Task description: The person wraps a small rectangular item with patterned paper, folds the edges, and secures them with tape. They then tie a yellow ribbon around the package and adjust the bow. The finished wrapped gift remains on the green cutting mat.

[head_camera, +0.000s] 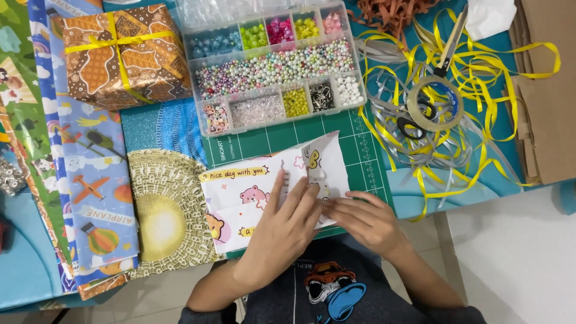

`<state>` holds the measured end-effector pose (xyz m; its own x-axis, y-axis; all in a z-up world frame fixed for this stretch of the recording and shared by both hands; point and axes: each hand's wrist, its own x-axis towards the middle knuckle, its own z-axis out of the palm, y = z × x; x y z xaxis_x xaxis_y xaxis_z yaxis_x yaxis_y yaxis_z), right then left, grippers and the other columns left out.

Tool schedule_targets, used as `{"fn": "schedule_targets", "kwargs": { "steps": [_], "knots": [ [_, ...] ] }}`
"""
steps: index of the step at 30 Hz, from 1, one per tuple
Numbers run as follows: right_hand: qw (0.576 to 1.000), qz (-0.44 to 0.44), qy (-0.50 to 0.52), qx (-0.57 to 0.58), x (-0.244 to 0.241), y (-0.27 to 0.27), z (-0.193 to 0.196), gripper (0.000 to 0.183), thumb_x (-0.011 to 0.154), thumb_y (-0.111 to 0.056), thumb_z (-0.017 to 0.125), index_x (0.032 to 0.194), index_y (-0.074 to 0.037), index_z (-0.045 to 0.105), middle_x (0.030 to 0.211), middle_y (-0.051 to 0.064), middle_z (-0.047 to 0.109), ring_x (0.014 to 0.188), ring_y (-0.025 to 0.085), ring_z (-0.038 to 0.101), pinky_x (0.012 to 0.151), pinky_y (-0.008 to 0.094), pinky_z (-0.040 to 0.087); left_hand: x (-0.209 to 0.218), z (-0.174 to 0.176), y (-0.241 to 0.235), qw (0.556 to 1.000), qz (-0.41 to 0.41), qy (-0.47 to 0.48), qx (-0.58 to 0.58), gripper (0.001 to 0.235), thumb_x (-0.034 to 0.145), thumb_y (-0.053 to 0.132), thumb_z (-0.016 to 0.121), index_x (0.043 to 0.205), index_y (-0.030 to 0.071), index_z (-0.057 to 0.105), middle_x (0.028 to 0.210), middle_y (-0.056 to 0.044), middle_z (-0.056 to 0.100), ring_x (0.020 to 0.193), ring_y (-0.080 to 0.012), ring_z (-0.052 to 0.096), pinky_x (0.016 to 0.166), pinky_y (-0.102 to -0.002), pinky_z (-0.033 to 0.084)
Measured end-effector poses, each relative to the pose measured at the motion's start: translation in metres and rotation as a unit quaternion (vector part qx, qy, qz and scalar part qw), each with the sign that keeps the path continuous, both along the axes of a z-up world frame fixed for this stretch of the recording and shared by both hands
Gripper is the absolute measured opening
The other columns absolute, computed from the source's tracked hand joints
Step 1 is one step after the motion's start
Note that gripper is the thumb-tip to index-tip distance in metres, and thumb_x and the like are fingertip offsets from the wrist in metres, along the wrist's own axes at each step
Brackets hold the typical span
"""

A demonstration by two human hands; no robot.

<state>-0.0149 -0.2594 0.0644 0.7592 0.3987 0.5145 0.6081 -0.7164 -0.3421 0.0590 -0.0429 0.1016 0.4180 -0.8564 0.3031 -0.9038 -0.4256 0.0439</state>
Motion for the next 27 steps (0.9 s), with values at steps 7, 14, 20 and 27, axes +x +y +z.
{"fn": "schedule_targets", "kwargs": {
  "steps": [7, 14, 20, 27],
  "knots": [
    [0.998, -0.055, 0.012, 0.03, -0.003, 0.004, -0.003, 0.015, 0.102, -0.006, 0.058, 0.104, -0.004, 0.073, 0.108, 0.008, 0.078, 0.101, 0.019, 0.076, 0.091, 0.04, 0.055, -0.016, 0.009, 0.002, 1.0, 0.009, 0.011, -0.003, 0.02, 0.1, 0.002, 0.057, 0.119, 0.009, 0.057, 0.14, -0.025, 0.055, 0.144, -0.0431, 0.044, 0.119, -0.063, 0.037],
    [0.996, 0.015, 0.047, 0.069, -0.001, -0.006, -0.001, 0.02, 0.094, -0.02, 0.075, 0.109, -0.007, 0.071, 0.117, 0.007, 0.075, 0.106, 0.02, 0.074, 0.093, 0.04, 0.057, -0.012, -0.001, 0.006, 0.996, -0.028, 0.053, -0.068, 0.007, 0.101, 0.006, 0.058, 0.108, 0.007, 0.056, 0.14, -0.028, 0.054, 0.143, -0.0495, 0.041, 0.118, -0.069, 0.035],
    [0.994, 0.043, -0.003, 0.097, 0.0, 0.009, -0.014, 0.011, 0.099, -0.013, 0.065, 0.101, -0.002, 0.068, 0.103, 0.011, 0.076, 0.088, 0.023, 0.075, 0.084, 0.041, 0.062, -0.004, 0.0, 0.011, 0.986, -0.089, 0.091, -0.106, 0.016, 0.104, 0.02, 0.065, 0.1, 0.006, 0.058, 0.141, -0.027, 0.054, 0.141, -0.0464, 0.048, 0.121, -0.059, 0.039],
    [0.991, -0.047, 0.029, 0.121, -0.01, 0.013, -0.031, 0.017, 0.101, -0.022, 0.062, 0.098, -0.005, 0.063, 0.094, 0.008, 0.076, 0.082, 0.021, 0.075, 0.074, 0.036, 0.059, -0.021, -0.005, 0.001, 0.992, 0.051, -0.049, -0.108, 0.004, 0.107, 0.013, 0.058, 0.107, 0.016, 0.057, 0.131, -0.024, 0.061, 0.125, -0.0361, 0.066, 0.107, -0.044, 0.056]
  ]
}}
